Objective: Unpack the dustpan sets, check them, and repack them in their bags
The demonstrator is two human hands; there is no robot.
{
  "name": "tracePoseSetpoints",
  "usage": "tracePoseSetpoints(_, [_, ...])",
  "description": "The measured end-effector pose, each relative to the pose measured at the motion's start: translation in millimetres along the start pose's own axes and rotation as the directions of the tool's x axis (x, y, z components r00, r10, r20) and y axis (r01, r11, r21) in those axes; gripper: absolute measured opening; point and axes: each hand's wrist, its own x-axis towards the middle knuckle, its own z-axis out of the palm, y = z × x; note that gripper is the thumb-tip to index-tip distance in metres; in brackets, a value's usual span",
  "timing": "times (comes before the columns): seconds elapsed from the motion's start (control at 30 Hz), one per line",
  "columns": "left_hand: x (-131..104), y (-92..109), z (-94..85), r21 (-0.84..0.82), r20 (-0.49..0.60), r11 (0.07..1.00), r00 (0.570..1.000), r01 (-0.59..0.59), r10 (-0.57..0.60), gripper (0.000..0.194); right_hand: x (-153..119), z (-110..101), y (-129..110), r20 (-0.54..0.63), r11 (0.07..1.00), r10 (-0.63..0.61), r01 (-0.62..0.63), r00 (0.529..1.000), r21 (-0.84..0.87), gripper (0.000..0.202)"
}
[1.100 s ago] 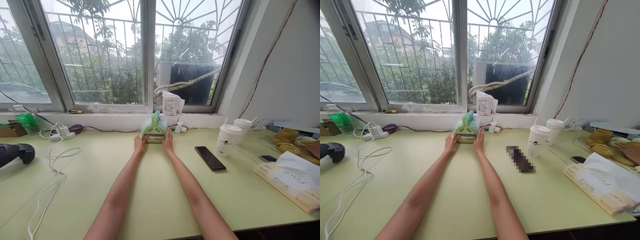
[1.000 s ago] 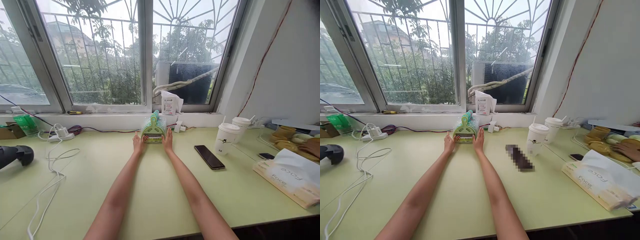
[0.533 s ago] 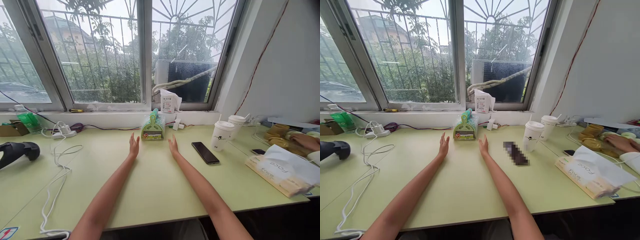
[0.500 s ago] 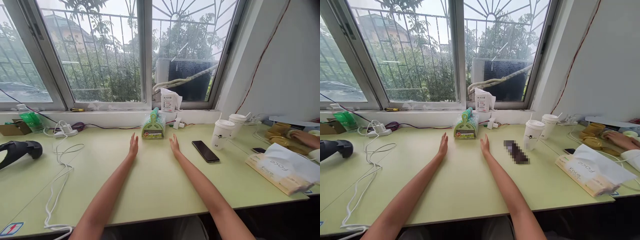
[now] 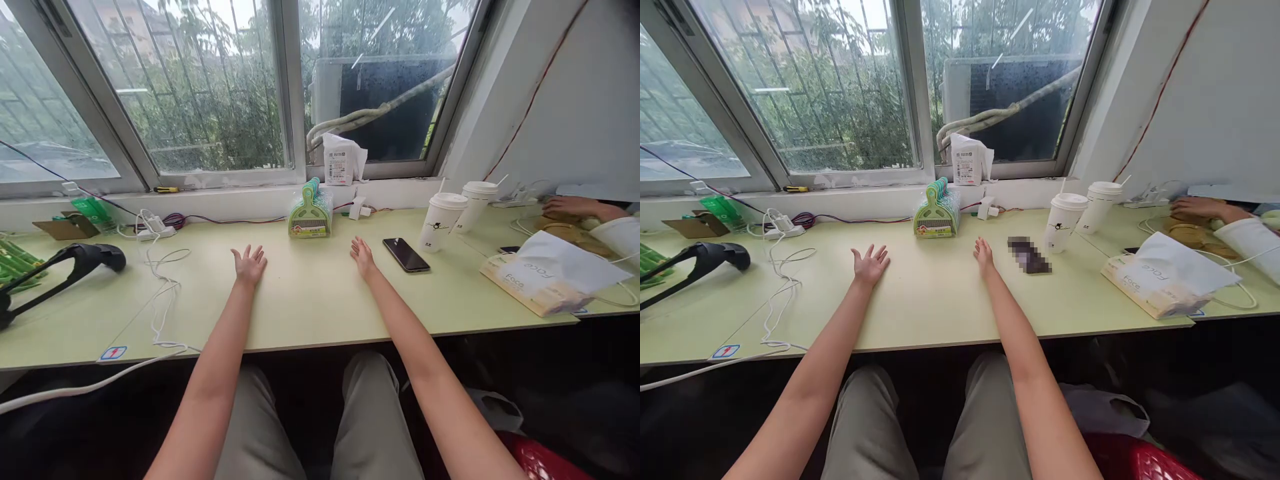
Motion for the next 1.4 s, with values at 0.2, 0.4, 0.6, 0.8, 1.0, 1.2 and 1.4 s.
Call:
tracePoseSetpoints(0.2, [-1,3,9.0,-0.039,0.134,0.999,0.991,0.009,-0.004,0.09,-1,4,-6,0.033,1.0,0.03,-0.03,0.999,-0.004,0.048])
tracePoseSetpoints(0.4, [-15,8,23.1,0.009,0.247,1.0,0.969,-0.019,0.016,0.091,3,1,-3,0.092,0.998,0.048,-0.052,0.995,0.042,0.047])
tracePoseSetpoints(0.6, [-19,10,27.8,0.045,0.26,0.998,0.965,-0.045,0.032,0.094,6,-2,-1,0.087,0.995,0.047,-0.054,0.995,0.078,0.047])
tracePoseSetpoints(0.8, [-22,11,31.6,-0.01,0.319,1.0,0.948,0.011,-0.007,0.093,1,-5,-8,0.116,0.988,0.061,-0.076,0.991,0.133,0.053])
tracePoseSetpoints(1.0, [-24,12,34.2,-0.082,0.28,0.994,0.959,0.075,-0.05,0.088,-13,-6,-23,0.255,0.966,0.038,-0.101,0.966,0.238,0.064])
tracePoseSetpoints(1.2, [-17,8,28.1,-0.152,0.334,0.982,0.941,0.114,-0.058,0.088,-23,-7,-34,0.393,0.945,-0.028,-0.104,0.919,0.31,0.05])
tracePoseSetpoints(1.4, [-20,10,30.2,-0.123,0.343,0.986,0.937,0.113,-0.064,0.084,-28,-9,-37,0.379,0.964,-0.092,-0.014,0.921,0.266,0.028])
